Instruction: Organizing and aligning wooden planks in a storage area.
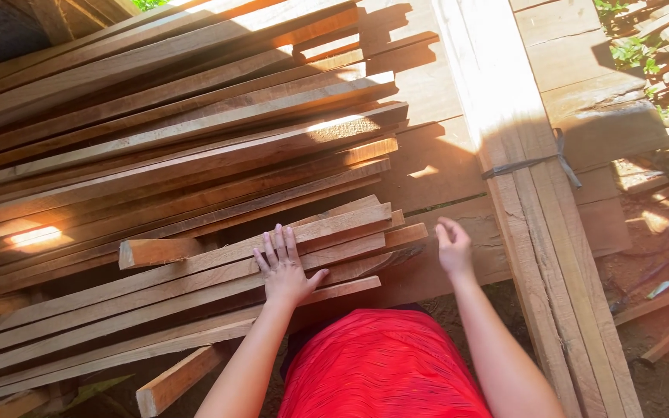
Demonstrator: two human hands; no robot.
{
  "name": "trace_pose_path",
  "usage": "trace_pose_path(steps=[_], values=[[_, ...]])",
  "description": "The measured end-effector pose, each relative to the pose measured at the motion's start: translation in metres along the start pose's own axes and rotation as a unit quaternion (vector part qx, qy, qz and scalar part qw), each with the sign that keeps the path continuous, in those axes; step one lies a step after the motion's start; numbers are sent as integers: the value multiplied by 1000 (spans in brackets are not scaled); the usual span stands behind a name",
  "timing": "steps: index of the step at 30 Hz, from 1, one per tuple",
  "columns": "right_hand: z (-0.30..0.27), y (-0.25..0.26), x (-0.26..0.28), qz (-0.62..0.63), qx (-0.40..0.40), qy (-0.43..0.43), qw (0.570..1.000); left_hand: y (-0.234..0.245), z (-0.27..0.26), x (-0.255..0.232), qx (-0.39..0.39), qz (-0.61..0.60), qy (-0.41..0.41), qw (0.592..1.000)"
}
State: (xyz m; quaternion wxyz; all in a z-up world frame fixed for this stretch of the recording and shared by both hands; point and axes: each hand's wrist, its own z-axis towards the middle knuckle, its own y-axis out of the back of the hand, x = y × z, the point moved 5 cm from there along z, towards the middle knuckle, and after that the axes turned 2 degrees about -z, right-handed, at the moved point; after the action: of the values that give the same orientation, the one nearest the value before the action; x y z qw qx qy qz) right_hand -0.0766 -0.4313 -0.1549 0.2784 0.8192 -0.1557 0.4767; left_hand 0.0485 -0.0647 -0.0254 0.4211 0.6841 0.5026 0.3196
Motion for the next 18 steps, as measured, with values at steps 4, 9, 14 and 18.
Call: trace_pose_path(steps=[4, 9, 14, 18], values=[[16, -7, 105, -148, 19, 84, 985, 29, 6, -5, -44, 10, -4, 999], [71, -79, 45, -222, 298, -105, 922, 59, 38, 3, -69, -93, -55, 992], [70, -89, 17, -217, 350, -53, 910, 83, 68, -5, 83, -116, -8, 990], [65, -91, -48, -71, 356, -80, 929, 82, 77, -6, 202, -105, 13, 974]])
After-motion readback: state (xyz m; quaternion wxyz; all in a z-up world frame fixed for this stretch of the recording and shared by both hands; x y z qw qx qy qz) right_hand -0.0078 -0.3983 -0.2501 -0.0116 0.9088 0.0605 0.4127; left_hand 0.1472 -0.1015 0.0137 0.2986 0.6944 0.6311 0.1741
